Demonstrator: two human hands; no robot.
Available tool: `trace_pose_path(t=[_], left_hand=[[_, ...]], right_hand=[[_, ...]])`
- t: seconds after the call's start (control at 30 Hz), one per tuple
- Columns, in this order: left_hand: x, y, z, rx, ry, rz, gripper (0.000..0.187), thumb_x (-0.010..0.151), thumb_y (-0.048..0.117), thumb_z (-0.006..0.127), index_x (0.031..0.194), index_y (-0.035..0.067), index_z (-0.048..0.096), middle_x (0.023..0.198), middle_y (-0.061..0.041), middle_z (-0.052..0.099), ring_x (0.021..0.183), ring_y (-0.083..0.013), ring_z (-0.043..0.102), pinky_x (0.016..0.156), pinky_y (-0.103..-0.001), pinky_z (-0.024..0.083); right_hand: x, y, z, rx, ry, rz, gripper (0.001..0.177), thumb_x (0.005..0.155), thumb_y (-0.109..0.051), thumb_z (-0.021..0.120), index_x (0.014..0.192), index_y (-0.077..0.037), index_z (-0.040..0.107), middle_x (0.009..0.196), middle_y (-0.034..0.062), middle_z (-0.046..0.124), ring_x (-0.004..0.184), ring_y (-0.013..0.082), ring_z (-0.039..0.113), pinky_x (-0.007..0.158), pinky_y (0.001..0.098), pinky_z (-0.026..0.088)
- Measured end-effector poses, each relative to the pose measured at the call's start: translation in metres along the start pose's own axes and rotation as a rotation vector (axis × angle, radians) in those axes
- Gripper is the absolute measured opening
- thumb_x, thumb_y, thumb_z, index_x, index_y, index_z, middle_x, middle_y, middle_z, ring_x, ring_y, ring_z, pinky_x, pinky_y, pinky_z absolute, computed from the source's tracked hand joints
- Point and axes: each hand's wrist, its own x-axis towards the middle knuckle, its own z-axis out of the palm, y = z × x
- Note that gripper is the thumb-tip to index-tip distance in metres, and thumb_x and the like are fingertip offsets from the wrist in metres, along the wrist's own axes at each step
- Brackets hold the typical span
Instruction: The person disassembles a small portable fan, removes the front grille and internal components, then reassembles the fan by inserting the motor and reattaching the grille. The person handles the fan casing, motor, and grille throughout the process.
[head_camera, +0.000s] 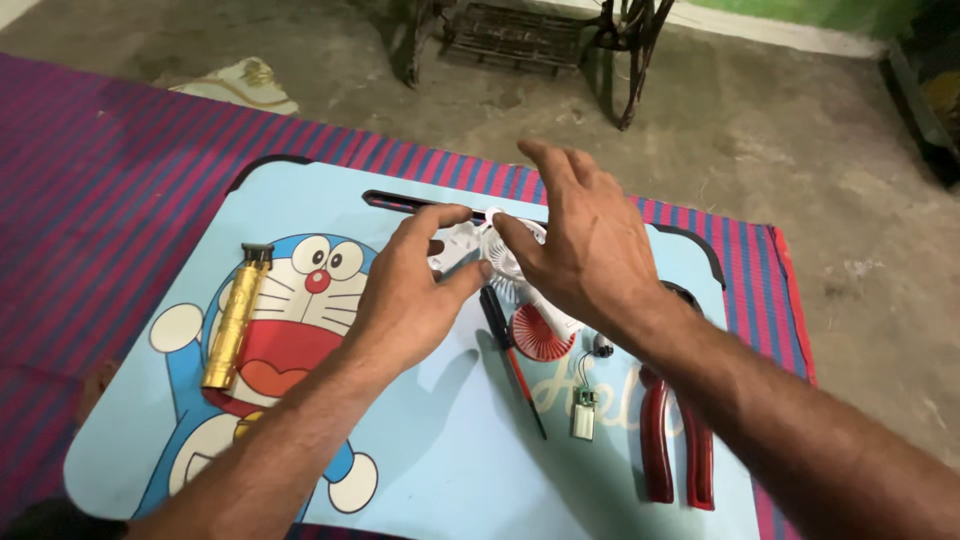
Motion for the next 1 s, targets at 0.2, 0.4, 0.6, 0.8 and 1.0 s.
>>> trace_pose_path(t=[0.2, 0.4, 0.6, 0.8, 1.0], left_hand=[[-0.004, 0.006, -0.004, 0.010, -0.012, -0.006, 0.057, 0.083, 0.023, 0.078, 0.134, 0.011, 0.057, 0.136, -0.008, 0.063, 0.117, -0.0259, 0.065, 0.084, -0.039, 0.057], [-0.009, 0.008, -0.006, -0.024, 0.002, 0.017, 0.058, 0.082, 0.023, 0.078, 0.135, 0.011, 0.056, 0.138, -0.007, 0.062, 0.119, -0.0264, 0.064, 0.084, -0.040, 0.056], [-0.016, 0.012, -0.008, -0.040, -0.012, 0.001, 0.058, 0.083, 0.024, 0.077, 0.135, 0.012, 0.056, 0.137, -0.007, 0.062, 0.118, -0.0259, 0.065, 0.085, -0.039, 0.057], [-0.024, 0.019, -0.018, -0.046, -0.009, -0.015, 0.058, 0.083, 0.023, 0.077, 0.136, 0.012, 0.055, 0.140, -0.007, 0.059, 0.116, -0.0267, 0.065, 0.085, -0.040, 0.057], [-0.025, 0.020, -0.019, -0.031, -0.001, 0.013, 0.058, 0.083, 0.022, 0.077, 0.136, 0.013, 0.055, 0.140, -0.007, 0.059, 0.116, -0.0270, 0.065, 0.089, -0.040, 0.056]], right_hand=[[0.001, -0.008, -0.007, -0.004, -0.019, -0.037, 0.069, 0.089, -0.033, 0.075, 0.145, -0.003, 0.048, 0.136, 0.0259, 0.057, 0.121, 0.0440, 0.057, 0.099, 0.0516, 0.046], [0.001, -0.013, -0.006, -0.033, -0.068, -0.051, 0.072, 0.088, -0.034, 0.075, 0.145, -0.001, 0.046, 0.135, 0.0268, 0.057, 0.122, 0.0446, 0.057, 0.100, 0.0523, 0.046], [0.001, -0.019, -0.004, -0.035, -0.022, -0.026, 0.071, 0.089, -0.034, 0.075, 0.145, -0.002, 0.046, 0.134, 0.0266, 0.058, 0.118, 0.0445, 0.059, 0.098, 0.0527, 0.048], [0.001, -0.026, -0.014, -0.049, 0.017, -0.008, 0.068, 0.090, -0.035, 0.075, 0.144, -0.004, 0.048, 0.130, 0.0260, 0.060, 0.118, 0.0445, 0.060, 0.097, 0.0534, 0.048], [0.002, -0.027, -0.018, -0.058, 0.044, -0.024, 0.069, 0.090, -0.035, 0.075, 0.145, -0.001, 0.048, 0.132, 0.0278, 0.059, 0.118, 0.0448, 0.060, 0.098, 0.0533, 0.048]])
